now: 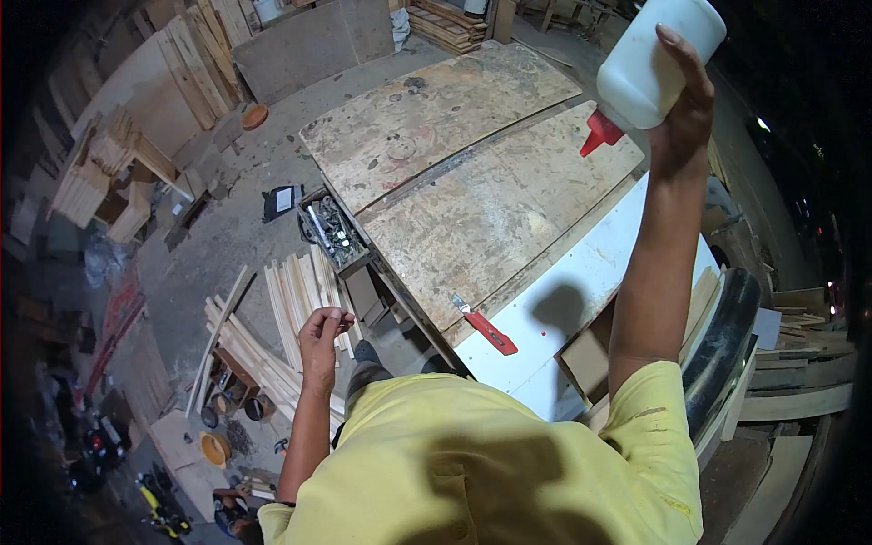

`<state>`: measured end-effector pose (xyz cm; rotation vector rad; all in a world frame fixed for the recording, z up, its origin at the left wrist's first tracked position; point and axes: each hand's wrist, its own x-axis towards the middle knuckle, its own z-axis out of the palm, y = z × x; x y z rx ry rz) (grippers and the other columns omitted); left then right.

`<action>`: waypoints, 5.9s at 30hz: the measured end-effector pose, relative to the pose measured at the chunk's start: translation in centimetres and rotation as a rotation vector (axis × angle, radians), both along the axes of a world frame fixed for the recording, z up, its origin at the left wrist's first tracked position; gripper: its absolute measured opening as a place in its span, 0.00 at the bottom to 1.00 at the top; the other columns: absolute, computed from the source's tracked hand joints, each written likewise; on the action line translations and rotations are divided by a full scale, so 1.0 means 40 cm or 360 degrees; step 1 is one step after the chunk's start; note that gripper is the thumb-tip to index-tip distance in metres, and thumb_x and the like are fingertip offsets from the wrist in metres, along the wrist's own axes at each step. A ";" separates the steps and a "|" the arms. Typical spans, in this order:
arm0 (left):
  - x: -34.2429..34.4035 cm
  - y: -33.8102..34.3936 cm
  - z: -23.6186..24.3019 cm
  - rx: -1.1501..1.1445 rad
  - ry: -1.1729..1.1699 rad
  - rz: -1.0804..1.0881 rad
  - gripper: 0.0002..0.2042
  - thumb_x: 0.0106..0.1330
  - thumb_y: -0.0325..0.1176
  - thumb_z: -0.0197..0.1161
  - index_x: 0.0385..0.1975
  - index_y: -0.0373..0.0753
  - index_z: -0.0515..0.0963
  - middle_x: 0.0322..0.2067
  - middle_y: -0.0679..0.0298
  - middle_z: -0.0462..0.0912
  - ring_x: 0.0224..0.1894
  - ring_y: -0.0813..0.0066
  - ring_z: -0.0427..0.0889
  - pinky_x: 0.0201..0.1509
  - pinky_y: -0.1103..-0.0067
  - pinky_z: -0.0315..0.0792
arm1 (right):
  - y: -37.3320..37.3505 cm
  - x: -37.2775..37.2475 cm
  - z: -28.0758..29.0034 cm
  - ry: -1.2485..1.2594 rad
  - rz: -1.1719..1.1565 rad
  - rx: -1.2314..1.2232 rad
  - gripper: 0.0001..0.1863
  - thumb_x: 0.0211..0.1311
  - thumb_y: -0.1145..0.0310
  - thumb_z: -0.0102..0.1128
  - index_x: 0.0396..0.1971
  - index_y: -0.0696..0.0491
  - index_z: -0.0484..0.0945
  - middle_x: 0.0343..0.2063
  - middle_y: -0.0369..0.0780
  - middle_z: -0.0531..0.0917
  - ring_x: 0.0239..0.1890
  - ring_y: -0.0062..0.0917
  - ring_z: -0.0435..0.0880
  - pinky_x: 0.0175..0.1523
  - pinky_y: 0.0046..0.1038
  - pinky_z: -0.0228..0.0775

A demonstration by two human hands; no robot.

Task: Applying glue to wooden slats and hammering them together to assemble a structure.

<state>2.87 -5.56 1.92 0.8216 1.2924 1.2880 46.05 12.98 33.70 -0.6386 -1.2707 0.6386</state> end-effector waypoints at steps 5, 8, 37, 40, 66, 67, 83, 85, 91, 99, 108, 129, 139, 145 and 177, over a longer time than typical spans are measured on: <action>0.001 -0.006 0.004 0.0023 0.0017 -0.0011 0.09 0.74 0.34 0.57 0.38 0.35 0.80 0.35 0.63 0.85 0.39 0.76 0.84 0.50 0.77 0.77 | -0.012 -0.015 0.017 0.0069 -0.0012 -0.0056 0.23 0.56 0.56 0.69 0.49 0.52 0.81 0.41 0.39 0.80 0.45 0.28 0.82 0.49 0.34 0.78; 0.002 -0.008 0.007 0.0030 0.0014 -0.0012 0.09 0.74 0.34 0.57 0.38 0.35 0.80 0.34 0.63 0.85 0.39 0.76 0.84 0.50 0.77 0.77 | -0.016 -0.023 0.029 0.0064 -0.0018 -0.0091 0.24 0.55 0.56 0.69 0.49 0.53 0.81 0.41 0.39 0.81 0.45 0.29 0.83 0.49 0.34 0.78; 0.012 -0.023 0.010 0.0065 -0.0050 -0.0016 0.09 0.73 0.35 0.59 0.38 0.35 0.80 0.34 0.63 0.84 0.39 0.75 0.83 0.50 0.76 0.76 | 0.006 -0.052 0.038 0.0714 0.0754 -0.0206 0.41 0.52 0.61 0.73 0.61 0.62 0.61 0.45 0.56 0.76 0.48 0.49 0.80 0.57 0.54 0.75; 0.025 -0.017 0.031 0.0109 -0.0055 -0.0041 0.09 0.73 0.34 0.60 0.38 0.34 0.80 0.34 0.63 0.84 0.38 0.75 0.83 0.50 0.77 0.76 | -0.007 -0.069 0.038 0.0710 0.0846 -0.0189 0.41 0.52 0.60 0.72 0.61 0.63 0.60 0.47 0.56 0.75 0.48 0.48 0.79 0.57 0.54 0.75; 0.304 0.041 0.570 0.0888 -0.0701 -0.0894 0.39 0.65 0.31 0.59 0.76 0.40 0.48 0.69 0.52 0.60 0.58 0.64 0.72 0.60 0.68 0.71 | -0.177 -0.337 0.037 0.0383 0.0487 0.0149 0.41 0.57 0.49 0.65 0.62 0.57 0.58 0.47 0.54 0.74 0.49 0.44 0.80 0.57 0.47 0.76; 0.305 0.040 0.568 0.0891 -0.0734 -0.0903 0.39 0.66 0.30 0.60 0.76 0.39 0.47 0.68 0.52 0.60 0.57 0.66 0.72 0.62 0.70 0.69 | -0.178 -0.336 0.034 0.0371 0.0461 0.0156 0.41 0.57 0.48 0.65 0.62 0.57 0.58 0.47 0.54 0.74 0.49 0.43 0.80 0.56 0.47 0.76; 0.311 0.031 0.566 0.0823 -0.0892 -0.0927 0.39 0.66 0.30 0.58 0.76 0.41 0.48 0.70 0.50 0.56 0.58 0.62 0.72 0.59 0.67 0.71 | -0.173 -0.342 0.011 0.0301 0.0233 0.0414 0.41 0.58 0.48 0.62 0.62 0.59 0.58 0.45 0.55 0.78 0.47 0.43 0.83 0.55 0.47 0.78; 0.309 0.032 0.567 0.0795 -0.0955 -0.0917 0.38 0.66 0.31 0.58 0.75 0.40 0.49 0.70 0.50 0.57 0.58 0.61 0.72 0.59 0.66 0.71 | -0.169 -0.340 0.009 0.0287 0.0230 0.0449 0.41 0.58 0.48 0.62 0.61 0.59 0.58 0.45 0.55 0.78 0.47 0.43 0.83 0.55 0.47 0.78; 0.303 0.032 0.569 0.0734 -0.1131 -0.0893 0.36 0.65 0.35 0.60 0.73 0.39 0.54 0.69 0.51 0.59 0.58 0.60 0.72 0.59 0.65 0.71 | -0.171 -0.331 0.009 0.0183 0.0249 0.0512 0.40 0.58 0.47 0.62 0.61 0.59 0.58 0.46 0.55 0.77 0.48 0.42 0.82 0.55 0.47 0.78; 0.293 0.033 0.567 0.0687 -0.1133 -0.0883 0.34 0.66 0.35 0.59 0.72 0.39 0.56 0.68 0.52 0.60 0.58 0.60 0.73 0.59 0.65 0.71 | -0.179 -0.319 0.021 0.0232 0.0316 0.0387 0.41 0.59 0.49 0.63 0.62 0.60 0.58 0.47 0.57 0.77 0.51 0.47 0.81 0.58 0.51 0.75; 0.071 0.079 0.029 0.0115 -0.0183 -0.0401 0.20 0.70 0.36 0.61 0.59 0.36 0.73 0.49 0.61 0.80 0.44 0.75 0.80 0.48 0.78 0.76 | -0.191 -0.225 -0.096 0.0085 0.0342 0.0082 0.42 0.61 0.54 0.61 0.67 0.65 0.56 0.55 0.61 0.74 0.58 0.49 0.78 0.64 0.49 0.70; -0.239 -1.054 -0.820 -0.1613 0.0608 0.0953 0.15 0.62 0.42 0.63 0.41 0.38 0.84 0.36 0.55 0.86 0.38 0.60 0.85 0.47 0.68 0.78 | -0.039 -0.800 -0.327 -0.0532 0.1122 -0.0324 0.32 0.61 0.61 0.61 0.58 0.68 0.69 0.50 0.51 0.79 0.52 0.38 0.80 0.56 0.39 0.75; -0.433 -0.964 -0.771 -0.1539 0.0335 0.0853 0.20 0.60 0.48 0.64 0.42 0.36 0.84 0.31 0.53 0.86 0.32 0.62 0.85 0.40 0.69 0.78 | -0.055 -1.306 -0.259 -0.0498 0.1499 0.0055 0.39 0.49 0.61 0.75 0.59 0.65 0.69 0.50 0.48 0.80 0.51 0.37 0.81 0.58 0.40 0.74; -0.741 -0.904 -0.829 -0.1376 0.0529 0.1145 0.19 0.63 0.45 0.65 0.43 0.36 0.83 0.28 0.58 0.85 0.25 0.70 0.82 0.32 0.73 0.76 | 0.079 -1.451 -0.304 -0.0592 0.1282 -0.0064 0.32 0.55 0.64 0.70 0.56 0.63 0.70 0.47 0.48 0.80 0.49 0.35 0.81 0.57 0.38 0.73; -1.962 -0.391 -0.920 -0.1569 -0.0023 0.1896 0.19 0.62 0.45 0.64 0.37 0.31 0.83 0.31 0.53 0.86 0.33 0.61 0.84 0.42 0.69 0.77 | 0.806 -3.340 -0.605 -0.0897 0.1313 -0.0355 0.35 0.55 0.68 0.75 0.61 0.60 0.68 0.51 0.46 0.79 0.48 0.32 0.81 0.52 0.36 0.76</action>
